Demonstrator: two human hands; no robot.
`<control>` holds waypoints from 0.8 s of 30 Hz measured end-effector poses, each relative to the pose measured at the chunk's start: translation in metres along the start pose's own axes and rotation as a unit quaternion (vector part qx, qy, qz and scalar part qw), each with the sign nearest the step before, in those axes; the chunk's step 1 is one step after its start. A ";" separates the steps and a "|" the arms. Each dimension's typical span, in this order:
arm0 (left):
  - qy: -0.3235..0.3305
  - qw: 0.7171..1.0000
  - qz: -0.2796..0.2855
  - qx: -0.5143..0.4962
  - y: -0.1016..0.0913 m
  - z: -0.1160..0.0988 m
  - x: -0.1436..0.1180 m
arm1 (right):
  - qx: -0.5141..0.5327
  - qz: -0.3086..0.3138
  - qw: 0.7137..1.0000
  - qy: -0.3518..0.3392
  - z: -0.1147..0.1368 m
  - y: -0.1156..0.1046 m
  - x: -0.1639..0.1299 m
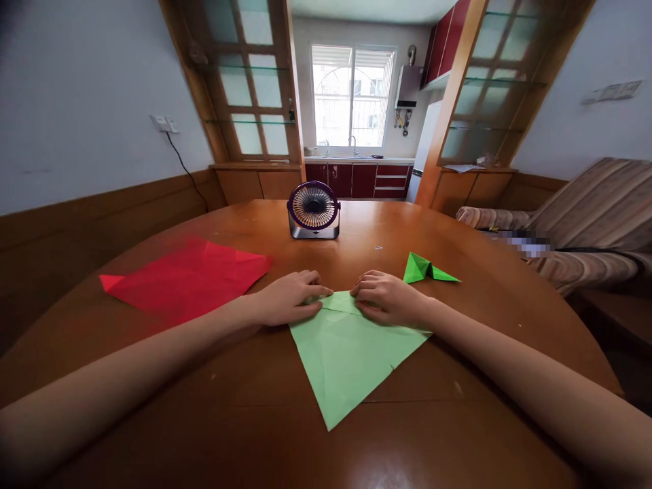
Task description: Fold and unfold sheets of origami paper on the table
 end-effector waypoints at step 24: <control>0.096 0.995 0.024 -0.015 -0.014 0.028 0.010 | 0.030 0.003 0.999 0.016 -0.006 0.006 -0.006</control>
Point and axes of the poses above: each hand's wrist, its own x-axis towards the middle knuckle, its own y-axis out of the palm, z = x × y, the point moved 1 cm from there along x, towards the middle knuckle, and after that the axes turned 3 degrees about -y, right-handed, at the moved point
